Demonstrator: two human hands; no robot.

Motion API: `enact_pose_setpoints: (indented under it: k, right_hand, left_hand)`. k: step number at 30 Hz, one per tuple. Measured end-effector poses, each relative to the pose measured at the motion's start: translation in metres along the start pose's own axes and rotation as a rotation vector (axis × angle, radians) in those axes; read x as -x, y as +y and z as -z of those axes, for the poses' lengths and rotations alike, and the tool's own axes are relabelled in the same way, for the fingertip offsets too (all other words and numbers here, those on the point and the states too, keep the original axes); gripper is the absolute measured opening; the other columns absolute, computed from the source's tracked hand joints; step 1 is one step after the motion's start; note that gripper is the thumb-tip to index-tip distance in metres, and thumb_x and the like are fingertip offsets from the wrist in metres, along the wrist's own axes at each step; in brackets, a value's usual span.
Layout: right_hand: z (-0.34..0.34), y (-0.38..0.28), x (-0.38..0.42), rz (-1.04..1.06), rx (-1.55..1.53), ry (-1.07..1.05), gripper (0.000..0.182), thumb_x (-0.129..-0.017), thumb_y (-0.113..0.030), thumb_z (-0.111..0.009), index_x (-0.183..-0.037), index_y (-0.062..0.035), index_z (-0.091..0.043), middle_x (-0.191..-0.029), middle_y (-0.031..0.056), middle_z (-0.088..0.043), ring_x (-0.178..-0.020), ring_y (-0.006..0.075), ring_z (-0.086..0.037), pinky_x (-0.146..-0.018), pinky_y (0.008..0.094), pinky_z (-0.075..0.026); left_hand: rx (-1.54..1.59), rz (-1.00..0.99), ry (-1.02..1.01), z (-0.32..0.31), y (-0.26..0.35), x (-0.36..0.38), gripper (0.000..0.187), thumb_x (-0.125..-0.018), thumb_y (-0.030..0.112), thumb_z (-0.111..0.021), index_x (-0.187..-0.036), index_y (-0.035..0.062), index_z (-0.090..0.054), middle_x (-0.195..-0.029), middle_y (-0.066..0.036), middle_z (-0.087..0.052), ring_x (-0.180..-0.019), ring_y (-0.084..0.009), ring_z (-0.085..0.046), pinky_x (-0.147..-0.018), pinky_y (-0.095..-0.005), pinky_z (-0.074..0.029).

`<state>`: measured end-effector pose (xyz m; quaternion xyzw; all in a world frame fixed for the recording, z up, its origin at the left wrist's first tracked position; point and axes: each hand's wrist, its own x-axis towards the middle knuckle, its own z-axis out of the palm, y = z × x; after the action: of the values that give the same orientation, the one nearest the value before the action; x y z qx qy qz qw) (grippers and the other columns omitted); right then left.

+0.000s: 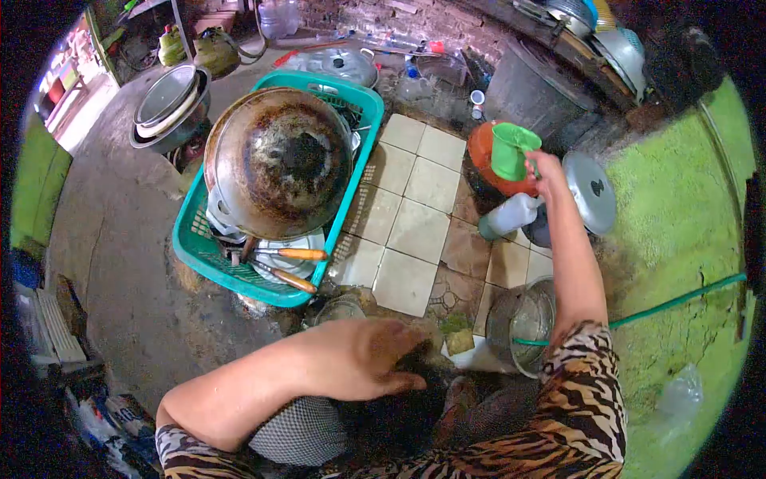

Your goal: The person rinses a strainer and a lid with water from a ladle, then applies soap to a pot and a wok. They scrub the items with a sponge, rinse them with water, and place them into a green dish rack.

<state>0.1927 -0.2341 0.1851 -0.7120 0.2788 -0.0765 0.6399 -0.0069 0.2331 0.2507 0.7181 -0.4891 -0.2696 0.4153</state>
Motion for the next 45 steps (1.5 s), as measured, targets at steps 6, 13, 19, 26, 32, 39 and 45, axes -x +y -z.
enact_pose_setpoints:
  k: [6, 13, 19, 26, 32, 39, 45]
  right_hand:
    - [-0.060, -0.008, -0.114, 0.112, 0.359, 0.126, 0.013, -0.079, -0.015, -0.054, -0.067, -0.0084, -0.053, -0.054, 0.0001, -0.045, -0.042, 0.0106, -0.040, -0.037, 0.0274, -0.028]
    - [-0.058, -0.003, -0.188, 0.411, 1.121, 0.292, 0.015, -0.068, -0.009, -0.048, -0.063, 0.0005, -0.058, -0.057, 0.0171, -0.056, -0.048, 0.0283, -0.055, -0.042, 0.0422, -0.037]
    - [-0.076, -0.013, -0.157, 0.383, 1.251, 0.359, 0.030, -0.076, -0.021, -0.049, -0.088, -0.0002, -0.066, -0.100, 0.0223, -0.060, -0.094, 0.0374, -0.058, -0.081, 0.0439, -0.046]
    - [-0.099, -0.009, -0.148, 0.500, 1.263, 0.258, 0.032, -0.078, -0.026, -0.050, -0.089, 0.0009, -0.064, -0.098, 0.0238, -0.060, -0.094, 0.0385, -0.058, -0.081, 0.0453, -0.046]
    - [-0.113, 0.011, -0.182, 0.519, 1.098, 0.357, 0.041, -0.079, -0.036, -0.053, -0.086, 0.0034, -0.063, -0.089, 0.0260, -0.061, -0.085, 0.0392, -0.060, -0.072, 0.0449, -0.046]
    - [-0.150, 0.019, -0.133, 0.126, 0.010, 0.176, 0.033, -0.087, -0.036, -0.054, -0.083, -0.0033, -0.057, -0.061, 0.0049, -0.055, -0.047, 0.0112, -0.046, -0.040, 0.0284, -0.035]
    - [-0.175, 0.071, -0.127, -0.104, -0.214, -0.028, 0.032, -0.088, -0.041, -0.051, -0.084, -0.0094, -0.052, -0.058, 0.0025, -0.048, -0.042, 0.0109, -0.038, -0.041, 0.0268, -0.033]
  left_hand:
    - [-0.071, -0.020, -0.015, 0.017, -0.001, 0.002, 0.054, -0.085, 0.041, -0.050, -0.115, -0.0046, -0.046, -0.094, -0.022, -0.055, -0.087, -0.0386, -0.056, -0.074, -0.0427, -0.047]
    - [0.092, 0.105, -0.075, 0.027, -0.010, 0.005, 0.054, -0.086, 0.041, -0.048, -0.121, -0.0014, -0.043, -0.108, -0.022, -0.052, -0.096, -0.0380, -0.053, -0.081, -0.0452, -0.043]
    - [0.051, 0.130, -0.133, 0.029, -0.012, 0.000, 0.055, -0.087, 0.041, -0.046, -0.122, -0.0013, -0.041, -0.110, -0.022, -0.051, -0.098, -0.0391, -0.053, -0.083, -0.0453, -0.043]
    - [0.029, 0.172, -0.085, 0.038, -0.008, 0.000, 0.057, -0.087, 0.041, -0.047, -0.122, -0.0040, -0.041, -0.113, -0.025, -0.050, -0.099, -0.0394, -0.052, -0.085, -0.0451, -0.043]
    - [0.041, 0.175, -0.103, 0.036, -0.012, 0.002, 0.058, -0.087, 0.041, -0.047, -0.123, -0.0045, -0.040, -0.116, -0.026, -0.048, -0.102, -0.0411, -0.051, -0.088, -0.0451, -0.042]
    - [0.079, 0.179, -0.113, 0.041, -0.013, 0.003, 0.059, -0.087, 0.042, -0.046, -0.123, -0.0047, -0.040, -0.119, -0.027, -0.047, -0.106, -0.0407, -0.049, -0.091, -0.0442, -0.040]
    - [0.087, 0.271, -0.226, 0.046, -0.013, -0.007, 0.060, -0.088, 0.043, -0.046, -0.125, -0.0035, -0.038, -0.123, -0.026, -0.044, -0.112, -0.0388, -0.046, -0.095, -0.0431, -0.037]
